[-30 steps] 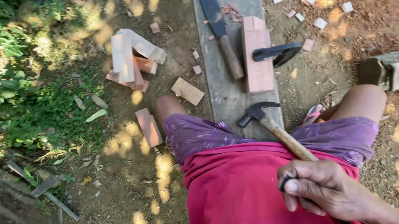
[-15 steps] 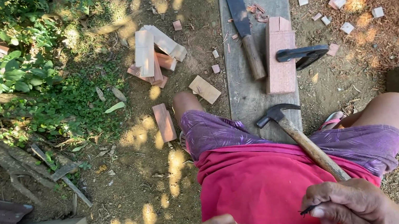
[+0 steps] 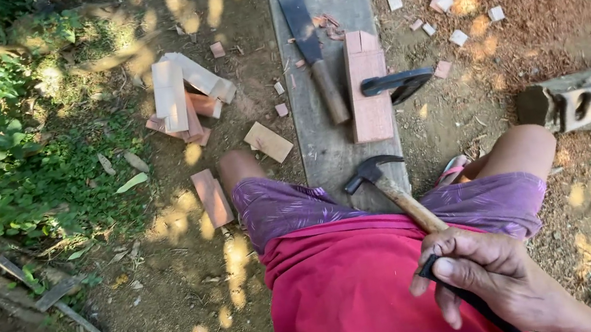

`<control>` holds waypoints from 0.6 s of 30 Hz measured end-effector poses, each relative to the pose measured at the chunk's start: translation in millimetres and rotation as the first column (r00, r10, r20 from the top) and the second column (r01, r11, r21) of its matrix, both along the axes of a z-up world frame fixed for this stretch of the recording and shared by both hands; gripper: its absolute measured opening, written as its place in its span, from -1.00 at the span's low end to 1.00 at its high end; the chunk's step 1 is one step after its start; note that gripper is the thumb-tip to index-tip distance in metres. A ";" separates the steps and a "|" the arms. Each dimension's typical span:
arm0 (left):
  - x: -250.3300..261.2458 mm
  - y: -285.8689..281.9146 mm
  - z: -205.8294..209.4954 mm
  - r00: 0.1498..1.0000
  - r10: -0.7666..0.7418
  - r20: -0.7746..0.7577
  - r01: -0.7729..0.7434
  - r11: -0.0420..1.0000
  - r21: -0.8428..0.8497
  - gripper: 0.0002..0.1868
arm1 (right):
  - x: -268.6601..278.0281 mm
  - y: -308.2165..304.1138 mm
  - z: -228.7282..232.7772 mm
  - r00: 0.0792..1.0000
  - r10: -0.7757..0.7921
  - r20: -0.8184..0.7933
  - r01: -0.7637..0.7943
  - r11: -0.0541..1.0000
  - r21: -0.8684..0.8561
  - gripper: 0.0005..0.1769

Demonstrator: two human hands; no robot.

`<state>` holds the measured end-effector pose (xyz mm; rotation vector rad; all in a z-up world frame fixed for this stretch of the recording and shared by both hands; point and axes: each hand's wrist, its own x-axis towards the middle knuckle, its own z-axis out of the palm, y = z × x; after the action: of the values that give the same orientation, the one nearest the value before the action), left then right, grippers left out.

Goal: Using a chisel and hammer to carve or shape a wooden block clamped to a bench.

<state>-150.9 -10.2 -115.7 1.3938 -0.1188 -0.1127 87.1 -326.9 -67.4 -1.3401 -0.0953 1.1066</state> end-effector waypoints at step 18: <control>91.8 -8.7 79.9 0.855 -0.007 0.519 0.018 1.000 -0.016 -0.79 | -8.6 16.9 31.1 0.758 0.296 0.581 -0.377 0.926 0.020 -0.75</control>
<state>-59.1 -18.9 -35.8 1.3736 -0.5799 0.2609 78.5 -310.0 -36.3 -1.5281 -0.8789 0.9315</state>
